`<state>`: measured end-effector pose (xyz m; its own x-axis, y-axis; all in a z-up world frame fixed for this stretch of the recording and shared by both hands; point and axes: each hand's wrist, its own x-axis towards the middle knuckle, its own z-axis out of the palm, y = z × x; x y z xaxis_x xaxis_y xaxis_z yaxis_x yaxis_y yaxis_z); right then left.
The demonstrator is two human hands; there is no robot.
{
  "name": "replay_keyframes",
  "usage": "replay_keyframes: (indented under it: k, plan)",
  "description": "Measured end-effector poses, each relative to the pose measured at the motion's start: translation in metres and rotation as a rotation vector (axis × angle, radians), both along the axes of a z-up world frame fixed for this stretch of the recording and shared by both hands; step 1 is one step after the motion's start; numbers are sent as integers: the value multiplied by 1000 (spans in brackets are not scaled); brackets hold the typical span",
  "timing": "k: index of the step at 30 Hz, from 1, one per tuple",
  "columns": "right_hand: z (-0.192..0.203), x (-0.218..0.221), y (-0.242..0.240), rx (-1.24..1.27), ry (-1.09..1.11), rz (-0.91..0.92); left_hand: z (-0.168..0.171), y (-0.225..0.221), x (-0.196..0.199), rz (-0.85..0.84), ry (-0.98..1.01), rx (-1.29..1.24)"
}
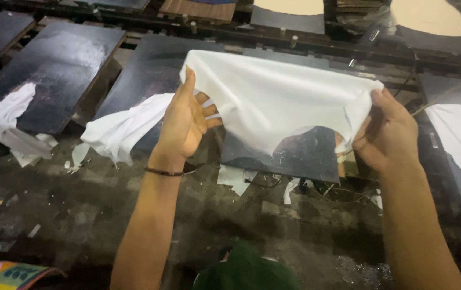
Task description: Placing white shirts onto screen printing boards and smoothing them out for production.
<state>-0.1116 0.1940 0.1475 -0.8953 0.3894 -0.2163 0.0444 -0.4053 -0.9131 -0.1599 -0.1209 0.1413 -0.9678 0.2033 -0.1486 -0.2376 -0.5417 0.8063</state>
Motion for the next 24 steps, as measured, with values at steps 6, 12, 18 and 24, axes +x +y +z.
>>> replay_keyframes:
  k: [6, 12, 18, 24]
  plan:
    - [12, 0, -20, 224, -315, -216, -32, 21, -3, 23, 433, -70]
    - [12, 9, -15, 848, -161, 134, -35, 28, -18, 109, 602, -393]
    - [54, 12, -5, 1286, -685, 85, -29, 26, -40, 107, 778, -296]
    - [13, -22, 64, 211, -347, -230, 11, 66, -47, -35, 552, -34]
